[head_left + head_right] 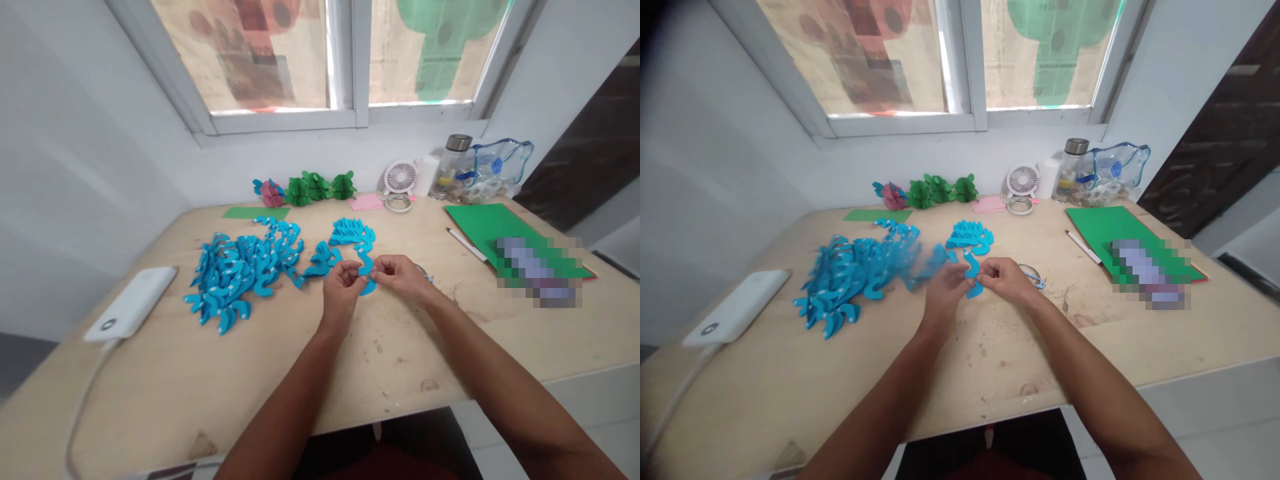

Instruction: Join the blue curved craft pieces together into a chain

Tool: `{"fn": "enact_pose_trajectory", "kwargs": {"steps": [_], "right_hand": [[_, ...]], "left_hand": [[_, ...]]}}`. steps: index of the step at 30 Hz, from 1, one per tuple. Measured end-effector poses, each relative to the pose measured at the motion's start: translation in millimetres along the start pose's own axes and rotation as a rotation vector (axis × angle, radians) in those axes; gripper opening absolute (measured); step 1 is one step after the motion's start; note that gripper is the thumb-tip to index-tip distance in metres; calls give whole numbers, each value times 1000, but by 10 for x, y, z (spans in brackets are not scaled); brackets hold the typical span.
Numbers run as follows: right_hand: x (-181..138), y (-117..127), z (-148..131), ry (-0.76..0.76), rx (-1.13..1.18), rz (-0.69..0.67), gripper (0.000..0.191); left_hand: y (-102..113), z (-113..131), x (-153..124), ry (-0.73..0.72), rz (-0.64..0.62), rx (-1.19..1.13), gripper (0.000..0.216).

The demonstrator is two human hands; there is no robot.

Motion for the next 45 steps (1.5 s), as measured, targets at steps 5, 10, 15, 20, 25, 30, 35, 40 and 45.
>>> {"fn": "enact_pose_trajectory", "kwargs": {"steps": [5,10,15,20,25,30,35,40,45], "right_hand": [[10,90,-3,6,-9,96,14],[15,150,6,22,13,145,16],[21,293,23,38,61,231,19],[-9,633,175,-49,-178,446,19],[-33,699,231,-149,-646,458,17],[-10,579,222,-179,-881,354,23],[15,497,228,-194,-985,261,24],[26,466,252,-208,-1011,237,23],[38,478,292,-203,-985,270,19]], "left_hand": [[-55,-56,-19,124,-75,2,25],[-142,-45,-73,198,-187,80,20],[-80,-108,-32,212,-110,51,22],[-13,-176,-15,259,-70,-10,31],[-3,-144,-57,278,-56,-59,35],[-14,-161,-70,308,-62,-83,34],[-16,-171,-62,294,-75,-62,33],[-21,-167,-64,305,-81,-57,32],[-21,-163,-62,316,-70,-77,30]]}}
Point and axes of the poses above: each hand's wrist, its own x-axis towards the middle knuckle, its own y-axis out of the back of the hand, z = x × y, the point moved 6 cm from there along x, towards the middle knuckle
